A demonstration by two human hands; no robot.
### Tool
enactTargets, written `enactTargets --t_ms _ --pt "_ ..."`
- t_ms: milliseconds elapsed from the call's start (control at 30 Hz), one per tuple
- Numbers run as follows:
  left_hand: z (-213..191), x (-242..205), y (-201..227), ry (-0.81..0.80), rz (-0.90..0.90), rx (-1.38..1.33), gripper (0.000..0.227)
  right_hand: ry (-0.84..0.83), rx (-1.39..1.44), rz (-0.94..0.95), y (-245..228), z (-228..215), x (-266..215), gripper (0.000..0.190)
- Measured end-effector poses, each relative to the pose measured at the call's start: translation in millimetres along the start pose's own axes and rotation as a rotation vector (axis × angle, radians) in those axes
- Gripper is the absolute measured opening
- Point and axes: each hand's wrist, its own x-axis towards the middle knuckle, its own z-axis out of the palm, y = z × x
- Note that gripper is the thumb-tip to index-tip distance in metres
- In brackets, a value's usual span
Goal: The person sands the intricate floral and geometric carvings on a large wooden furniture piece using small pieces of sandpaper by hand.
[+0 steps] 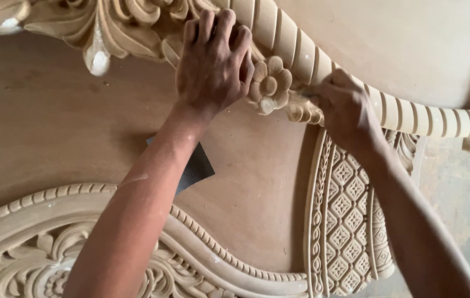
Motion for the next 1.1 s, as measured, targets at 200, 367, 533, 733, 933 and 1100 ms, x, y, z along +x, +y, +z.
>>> enactTargets --t_ms 200,367,533,733,933,1100 --pt "-1.0 -0.7 -1.2 0.006 0.006 0.01 0.021 -0.098 -0.012 -0.167 16.4 -0.2 22.8 0.022" --pt "-2.1 0.1 -0.8 0.027 0.022 0.013 0.022 -0.179 -0.222 -0.096 12.9 -7.3 11.6 0.022" --pt "1.7 1.1 1.8 0.003 -0.01 0.035 0.024 0.104 -0.18 -0.19 16.0 25.0 7.2 0.028" --pt "1.9 1.1 -0.9 -0.011 0.016 0.029 0.023 -0.026 -0.202 -0.264 31.0 0.8 7.8 0.017" --pt "1.1 -0.2 0.6 -0.01 0.001 0.019 0.023 -0.072 0.045 -0.338 41.1 7.4 28.2 0.014" --pt "-1.8 -2.7 0.1 0.01 0.022 0.007 0.023 -0.118 -0.317 -0.395 45.4 -0.5 15.3 0.02"
